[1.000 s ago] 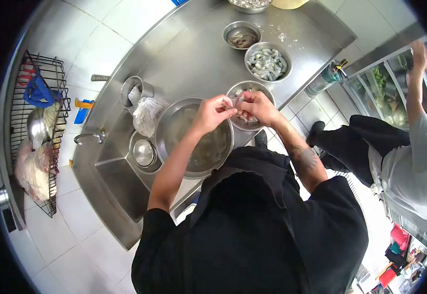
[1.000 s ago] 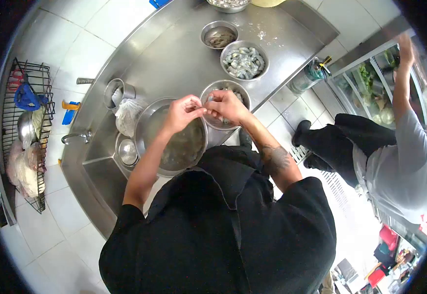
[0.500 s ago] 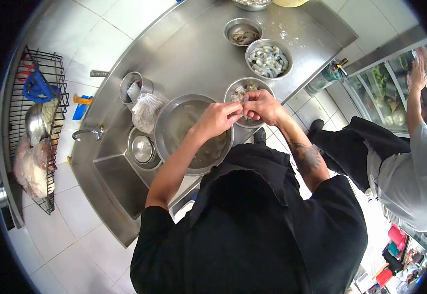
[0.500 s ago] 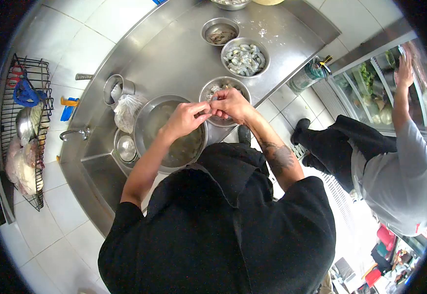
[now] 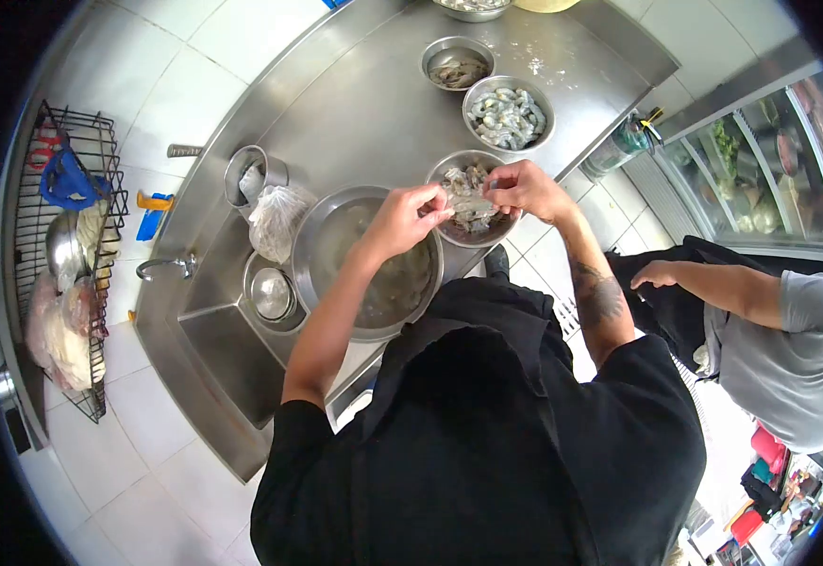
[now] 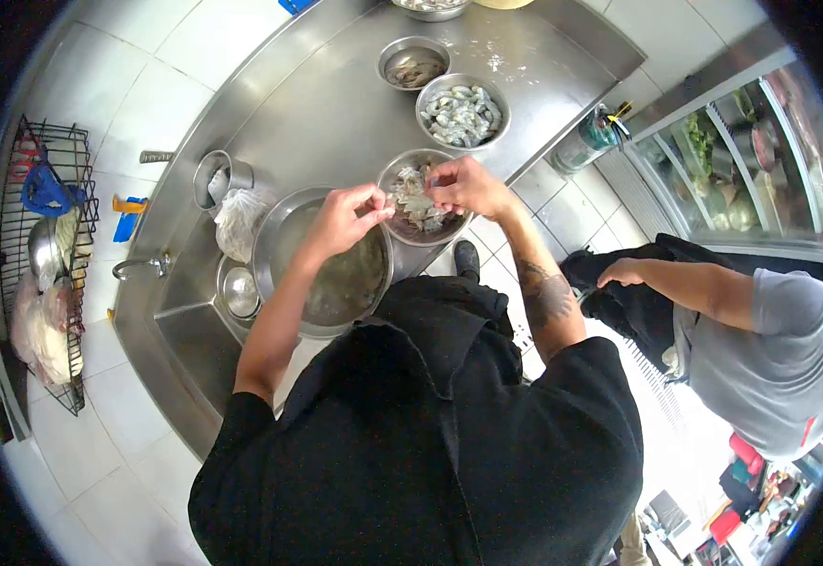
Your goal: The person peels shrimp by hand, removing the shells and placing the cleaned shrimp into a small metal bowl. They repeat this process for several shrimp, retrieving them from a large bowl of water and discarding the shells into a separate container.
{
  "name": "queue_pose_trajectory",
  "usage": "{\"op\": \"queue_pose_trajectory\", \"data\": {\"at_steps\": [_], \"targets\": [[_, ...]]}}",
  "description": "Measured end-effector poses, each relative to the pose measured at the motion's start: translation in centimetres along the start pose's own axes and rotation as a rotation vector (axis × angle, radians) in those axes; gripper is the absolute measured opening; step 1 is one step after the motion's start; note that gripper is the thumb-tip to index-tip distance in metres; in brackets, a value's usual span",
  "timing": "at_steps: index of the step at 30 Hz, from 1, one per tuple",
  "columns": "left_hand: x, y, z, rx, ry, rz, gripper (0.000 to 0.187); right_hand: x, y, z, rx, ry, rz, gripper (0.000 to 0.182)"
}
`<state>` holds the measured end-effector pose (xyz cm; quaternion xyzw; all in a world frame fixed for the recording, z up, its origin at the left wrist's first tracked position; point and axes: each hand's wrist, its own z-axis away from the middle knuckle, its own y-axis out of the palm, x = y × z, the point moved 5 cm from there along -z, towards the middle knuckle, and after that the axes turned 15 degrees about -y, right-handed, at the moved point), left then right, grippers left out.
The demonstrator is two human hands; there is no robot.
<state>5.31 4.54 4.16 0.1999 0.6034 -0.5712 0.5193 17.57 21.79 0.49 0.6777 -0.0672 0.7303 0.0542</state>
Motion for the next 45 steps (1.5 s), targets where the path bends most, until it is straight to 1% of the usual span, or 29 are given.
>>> {"op": "queue_pose_trajectory", "data": {"at_steps": [2,4,6,10,12,13,14,15,18,20,21,22,23,24,25,26,27,28,29,30,31,32,33,34,35,36,38,40,45], "targets": [[-0.2,0.3,-0.5,0.03,-0.008,0.089,0.018,0.0,-1.3,-0.3,0.047,-0.004,0.139,0.014],[-0.7,0.2,-0.6,0.062,-0.048,-0.013,0.029,2.2,-2.4,-0.7,0.023,-0.078,0.398,0.014],[-0.9,-0.1,-0.9,0.004,-0.045,0.014,0.041,3.3,-2.6,-1.1,0.048,-0.072,0.401,0.015],[0.6,1.0,-2.7,-0.176,-0.029,0.102,0.038,3.8,-0.9,-2.4,0.127,-0.145,0.327,0.015],[1.8,2.2,-3.4,-0.078,-0.126,0.276,0.025,4.2,0.4,-2.8,0.08,-0.228,0.374,0.015],[2.0,2.3,-3.3,-0.097,-0.158,0.316,0.021,5.5,1.0,-2.6,0.034,-0.353,0.509,0.016],[2.2,2.3,-3.3,-0.116,-0.192,0.356,0.018,6.2,1.5,-2.5,0.034,-0.331,0.553,0.015],[2.7,2.6,-3.1,-0.083,-0.235,0.524,0.019,6.3,2.0,-2.4,0.037,-0.372,0.56,0.015],[3.7,3.2,-3.2,-0.138,-0.316,0.57,0.019,6.2,2.4,-1.6,0.085,-0.402,0.55,0.016],[5.4,4.7,-4.3,-0.157,-0.434,0.514,0.013,7.1,2.6,-1.4,0.127,-0.491,0.567,0.017],[7.3,6.0,-5.2,-0.157,-0.399,0.417,0.013,7.0,2.0,-1.4,0.07,-0.48,0.541,0.018],[5.5,5.3,-4.7,-0.251,-0.221,-0.006,0.022,6.8,0.9,-1.7,0.018,-0.436,0.505,0.016],[5.7,6.2,-4.4,-0.334,-0.201,-0.024,0.031,6.3,-0.6,-2.2,0.003,-0.435,0.523,0.018],[4.5,6.4,-3.6,-0.426,-0.135,-0.246,0.031,5.4,-2.5,-2.9,-0.068,-0.414,0.496,0.02],[3.5,5.6,-3.1,-0.289,-0.293,-0.257,0.03,6.6,-3.2,-3.0,-0.14,-0.296,0.521,0.021],[2.8,5.2,-2.6,-0.14,-0.44,-0.266,0.029,6.0,-4.9,-3.8,-0.205,-0.312,0.597,0.026],[4.2,5.8,-2.5,-0.136,-0.441,-0.264,0.029,5.3,-6.3,-3.9,-0.272,-0.287,0.79,0.029],[6.2,5.6,-2.2,-0.359,-0.324,-0.186,0.026,4.9,-7.3,-3.7,-0.342,-0.258,0.986,0.032],[7.3,4.7,-1.5,-0.58,-0.202,-0.105,0.023,4.0,-7.6,-3.4,-0.345,-0.254,0.992,0.032],[7.0,2.5,0.4,-0.719,-0.097,-0.199,0.02,2.8,-8.0,-3.0,-0.34,-0.201,0.917,0.034],[6.9,0.2,2.6,-0.762,-0.258,-0.12,0.025,2.0,-8.3,-2.6,-0.334,-0.149,0.839,0.037],[9.5,-1.3,3.8,-0.883,-0.238,-0.189,0.026,2.2,-6.6,-1.8,-0.343,-0.035,0.666,0.036],[11.7,-2.9,5.9,-0.884,-0.364,-0.198,0.025,1.2,-5.9,-1.7,-0.28,-0.017,0.67,0.034],[13.6,-4.4,8.1,-0.815,-0.607,-0.304,0.025,-0.1,-5.2,-1.4,-0.218,0.0,0.671,0.033],[15.9,-5.5,9.7,-0.609,-0.947,-0.464,0.025,-0.6,-4.0,-1.3,-0.172,-0.019,0.657,0.032],[20.2,-5.7,11.0,-0.578,-1.095,-0.481,0.026,-0.8,-2.5,-1.2,-0.128,-0.037,0.644,0.031],[21.2,-6.1,12.7,-0.656,-1.065,-0.534,0.025,-1.4,-0.2,-1.6,-0.039,-0.09,0.644,0.031],[22.3,-5.9,12.6,-0.522,-1.13,-0.498,0.026,-1.7,2.1,-2.3,-0.007,-0.118,0.635,0.029],[25.3,-6.2,11.5,-0.458,-1.084,-0.344,0.033,-0.2,9.3,-3.9,0.192,-0.199,0.625,0.029]]}}
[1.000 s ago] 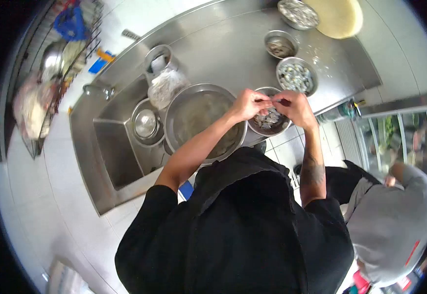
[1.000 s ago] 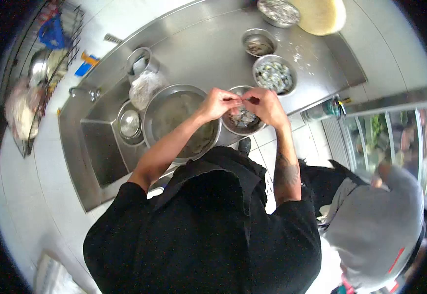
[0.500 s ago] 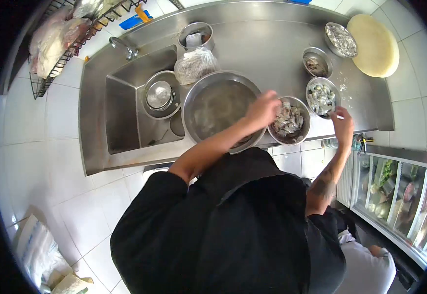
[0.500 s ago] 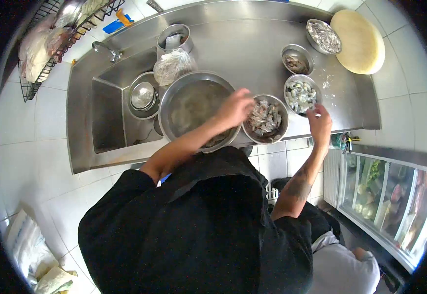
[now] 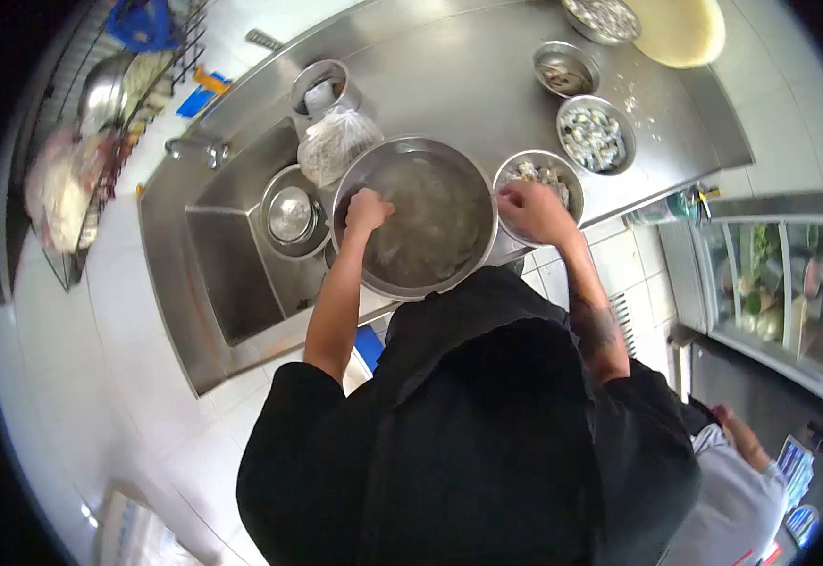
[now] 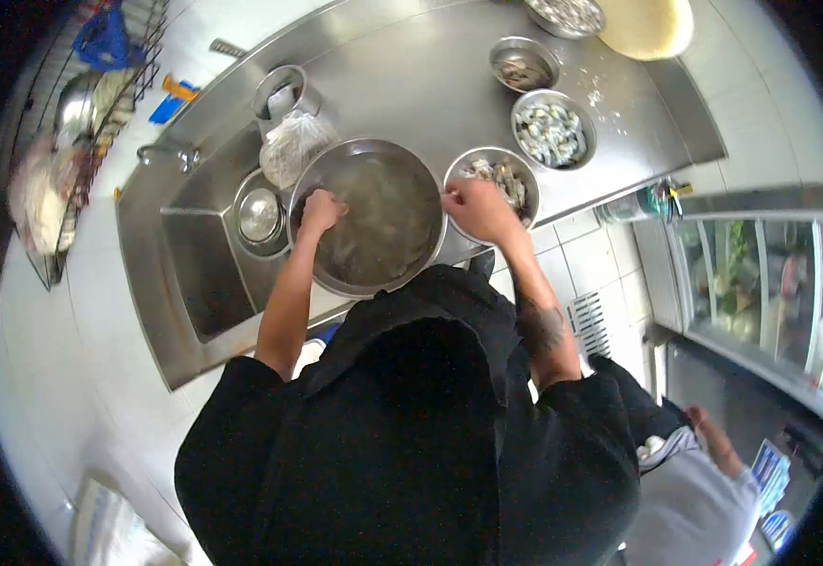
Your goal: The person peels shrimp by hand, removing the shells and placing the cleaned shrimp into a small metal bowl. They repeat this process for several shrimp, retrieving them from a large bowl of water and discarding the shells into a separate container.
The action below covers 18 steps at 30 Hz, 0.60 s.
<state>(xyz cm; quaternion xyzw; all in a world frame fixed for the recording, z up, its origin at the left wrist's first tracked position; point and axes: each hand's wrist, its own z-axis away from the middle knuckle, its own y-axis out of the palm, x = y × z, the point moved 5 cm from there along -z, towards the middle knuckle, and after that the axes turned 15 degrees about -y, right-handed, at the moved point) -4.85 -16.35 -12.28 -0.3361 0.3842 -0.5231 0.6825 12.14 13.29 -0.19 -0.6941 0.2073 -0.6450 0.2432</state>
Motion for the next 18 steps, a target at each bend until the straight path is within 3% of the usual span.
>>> {"op": "queue_pose_trajectory", "data": {"at_steps": [3,5,6,8,11,14,15,16,18], "targets": [[-1.3,-2.2,1.9,0.144,0.119,0.102,0.028,2.0,3.2,-1.2,0.052,-0.122,-0.065,0.027],[-1.7,-3.4,3.3,0.371,0.099,0.495,0.026,2.7,4.8,-1.7,-0.006,-0.218,0.056,0.029],[-2.6,-4.0,4.2,0.378,0.123,0.468,0.026,2.7,5.2,-2.0,-0.038,-0.201,0.055,0.029],[-5.4,-5.8,6.8,0.371,0.365,0.676,0.026,4.0,5.3,-2.5,-0.183,-0.375,0.132,0.029],[-10.5,-9.1,11.2,0.242,0.585,0.537,0.024,4.3,4.3,-3.9,-0.196,-0.605,0.256,0.028],[-13.8,-7.2,9.7,0.285,0.627,0.65,0.018,3.1,2.2,-4.2,-0.263,-0.433,0.386,0.017],[-15.3,-7.6,10.5,0.252,0.635,0.573,0.018,2.4,1.7,-4.3,-0.29,-0.42,0.437,0.016],[-16.8,-7.7,12.0,0.297,0.624,0.638,0.017,2.7,0.6,-3.1,-0.338,-0.552,0.476,0.015],[-19.4,-7.0,12.4,0.279,0.758,0.619,0.019,1.7,-1.1,-1.4,-0.465,-0.473,0.541,0.018]]}}
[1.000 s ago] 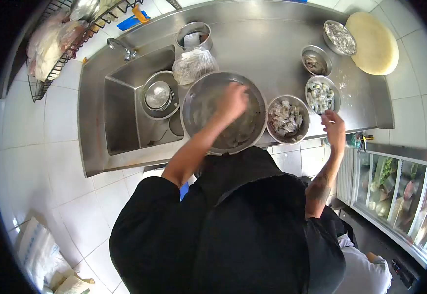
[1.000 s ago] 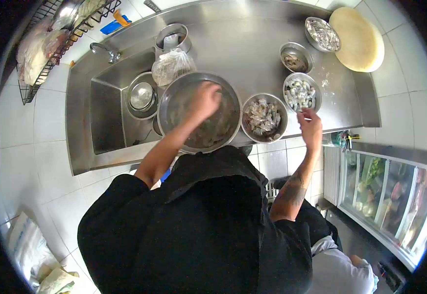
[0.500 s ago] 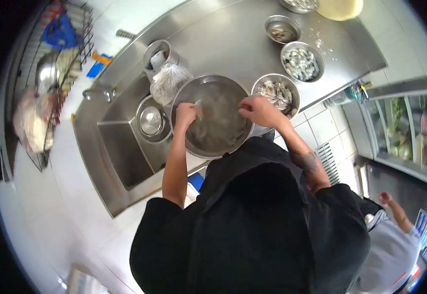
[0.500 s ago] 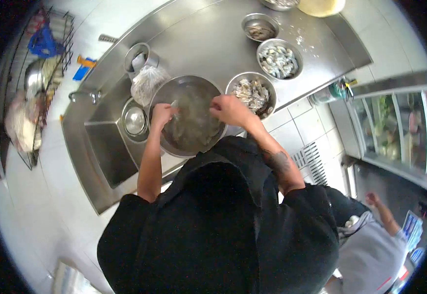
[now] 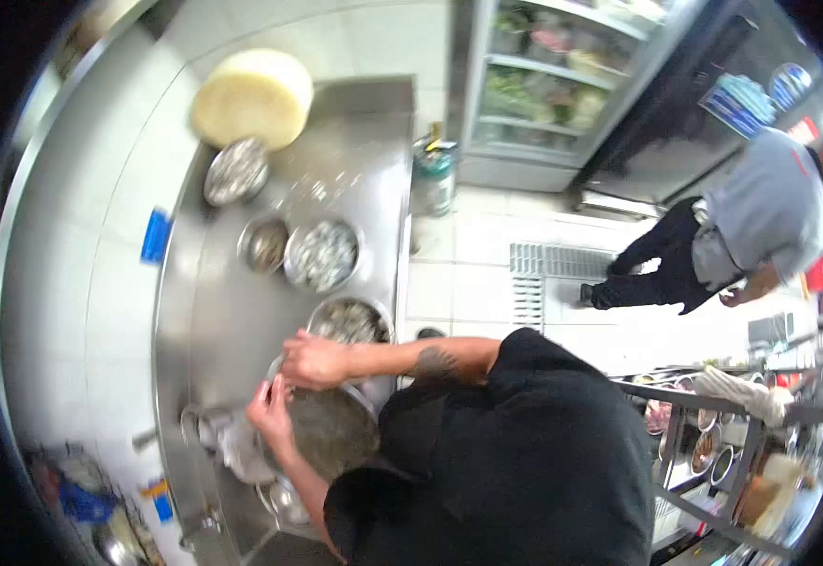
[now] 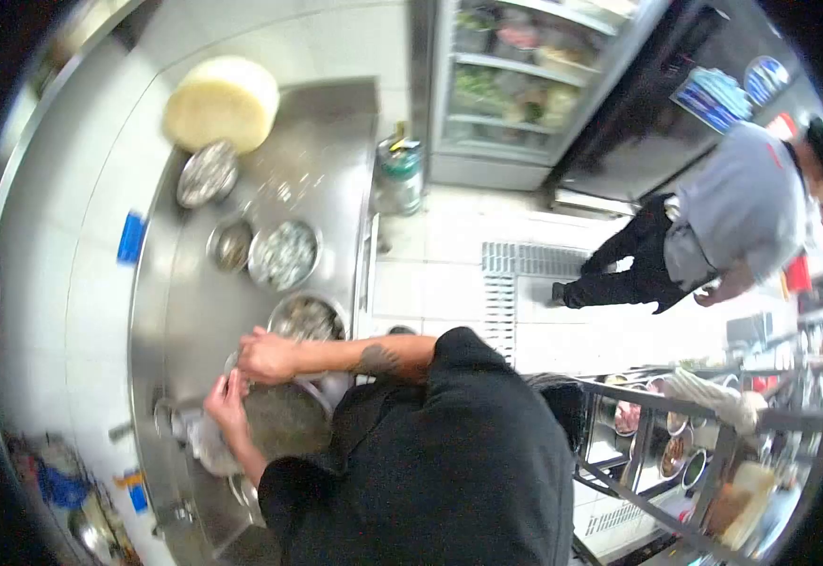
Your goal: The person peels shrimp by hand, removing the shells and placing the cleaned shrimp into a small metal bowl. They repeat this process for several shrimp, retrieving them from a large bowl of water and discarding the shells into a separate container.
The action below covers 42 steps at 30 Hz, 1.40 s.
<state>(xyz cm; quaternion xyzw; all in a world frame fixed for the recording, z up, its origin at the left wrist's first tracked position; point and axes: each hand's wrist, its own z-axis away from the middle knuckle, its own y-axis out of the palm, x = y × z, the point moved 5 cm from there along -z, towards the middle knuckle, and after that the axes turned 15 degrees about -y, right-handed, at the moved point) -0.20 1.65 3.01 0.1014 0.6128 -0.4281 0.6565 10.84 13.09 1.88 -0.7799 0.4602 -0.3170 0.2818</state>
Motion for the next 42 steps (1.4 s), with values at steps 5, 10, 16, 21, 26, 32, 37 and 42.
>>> {"op": "queue_pose_trajectory", "data": {"at_steps": [5,10,16,21,26,32,37,42], "targets": [[-2.9,5.8,-1.7,-0.076,0.15,-0.068,0.021,-3.0,-1.6,4.1,-0.181,0.13,0.029,0.018],[-2.3,10.4,-2.5,-0.241,0.473,-0.449,0.02,-5.6,0.6,8.0,0.041,0.326,0.162,0.02],[5.0,7.8,-6.7,-0.077,-0.08,-0.328,0.02,-5.4,-0.1,9.3,0.243,0.576,0.201,0.027],[5.0,7.5,-6.3,0.408,-0.453,0.211,0.015,-4.2,-3.3,5.3,0.103,0.168,0.252,0.031],[3.8,8.1,-6.3,0.679,-0.636,0.57,0.018,-5.2,-3.3,4.0,0.249,-0.075,0.296,0.02],[0.5,8.3,-4.9,0.548,-0.367,0.284,0.022,-6.1,-3.8,4.0,0.477,-0.089,0.254,0.017],[1.1,8.1,-5.7,0.431,-0.043,-0.173,0.019,-6.6,-3.5,5.0,0.299,0.041,-0.234,0.012],[2.7,7.7,-4.6,0.652,-0.181,0.376,0.019,-5.8,-4.1,7.3,0.176,0.439,-0.537,0.024]]}}
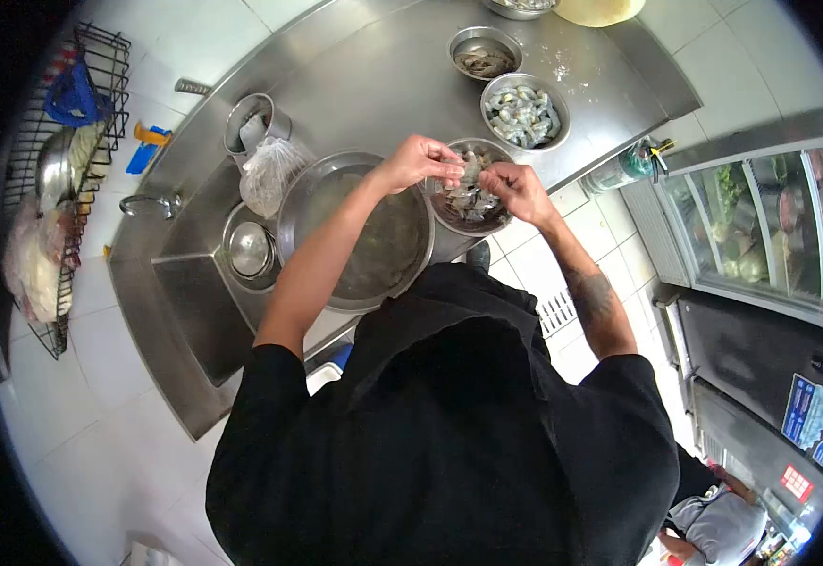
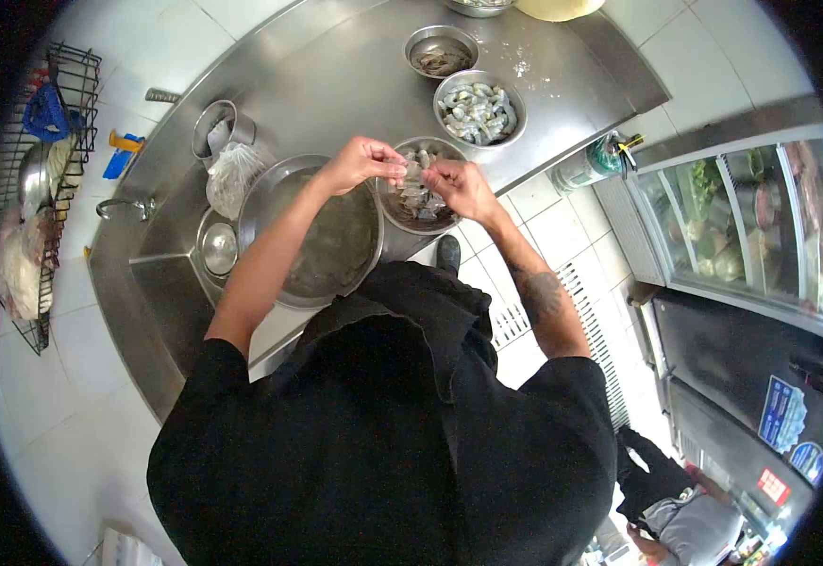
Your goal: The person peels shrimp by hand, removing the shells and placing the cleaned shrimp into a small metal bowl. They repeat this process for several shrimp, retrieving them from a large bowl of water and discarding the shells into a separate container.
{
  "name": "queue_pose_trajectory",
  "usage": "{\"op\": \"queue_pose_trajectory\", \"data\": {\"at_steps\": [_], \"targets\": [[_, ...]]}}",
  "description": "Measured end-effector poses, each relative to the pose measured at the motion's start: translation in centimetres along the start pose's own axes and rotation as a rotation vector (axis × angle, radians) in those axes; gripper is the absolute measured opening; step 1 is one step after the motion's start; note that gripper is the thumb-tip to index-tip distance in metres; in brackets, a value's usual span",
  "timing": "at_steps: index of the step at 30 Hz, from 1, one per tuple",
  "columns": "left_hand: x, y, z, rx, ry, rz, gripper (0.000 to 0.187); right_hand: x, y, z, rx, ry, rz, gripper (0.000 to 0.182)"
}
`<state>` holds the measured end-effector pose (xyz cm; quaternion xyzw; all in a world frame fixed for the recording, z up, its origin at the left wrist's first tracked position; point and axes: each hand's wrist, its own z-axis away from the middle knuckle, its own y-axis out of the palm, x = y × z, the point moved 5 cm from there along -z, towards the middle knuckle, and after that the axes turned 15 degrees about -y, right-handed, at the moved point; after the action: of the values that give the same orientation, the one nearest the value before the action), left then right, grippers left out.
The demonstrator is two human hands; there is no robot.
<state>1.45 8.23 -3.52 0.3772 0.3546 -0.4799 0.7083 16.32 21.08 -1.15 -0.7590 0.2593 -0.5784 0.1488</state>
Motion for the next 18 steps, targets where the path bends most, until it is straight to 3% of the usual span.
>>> {"op": "queue_pose_trajectory", "data": {"at_steps": [3,5,7,8,11,13,15,16,17,18], "targets": [[1.1,0.3,0.9,0.065,-0.058,0.155,0.017,0.6,1.2,1.2,-0.082,0.049,-0.328,0.031],[1.4,0.6,1.7,0.089,-0.07,0.235,0.016,0.4,1.7,1.9,-0.064,0.081,-0.37,0.029],[1.7,1.3,2.2,0.114,-0.081,0.309,0.016,0.9,1.6,2.4,-0.151,0.148,-0.625,0.026],[1.6,1.7,2.2,0.15,-0.07,0.348,0.015,1.1,2.2,2.3,-0.253,0.085,-0.863,0.024],[0.9,2.8,2.2,0.184,-0.042,0.385,0.013,0.1,2.1,2.9,-0.266,0.101,-1.052,0.023],[0.7,3.0,2.5,0.18,-0.032,0.386,0.012,0.1,1.7,2.9,-0.257,0.114,-1.002,0.019],[0.7,2.1,2.7,0.165,-0.048,0.431,0.012,-0.1,-0.2,3.0,-0.377,0.128,-0.772,0.016],[1.0,0.9,2.8,0.156,-0.042,0.434,0.012,-0.8,-2.0,3.5,-0.478,0.273,-0.691,0.021],[1.5,-1.0,3.1,0.093,-0.023,0.372,0.011,-2.5,-3.7,3.8,-0.398,0.013,-0.902,0.023],[2.0,-2.1,3.4,0.029,-0.01,0.311,0.011,-2.3,-4.6,3.7,-0.334,0.107,-0.702,0.023]]}}
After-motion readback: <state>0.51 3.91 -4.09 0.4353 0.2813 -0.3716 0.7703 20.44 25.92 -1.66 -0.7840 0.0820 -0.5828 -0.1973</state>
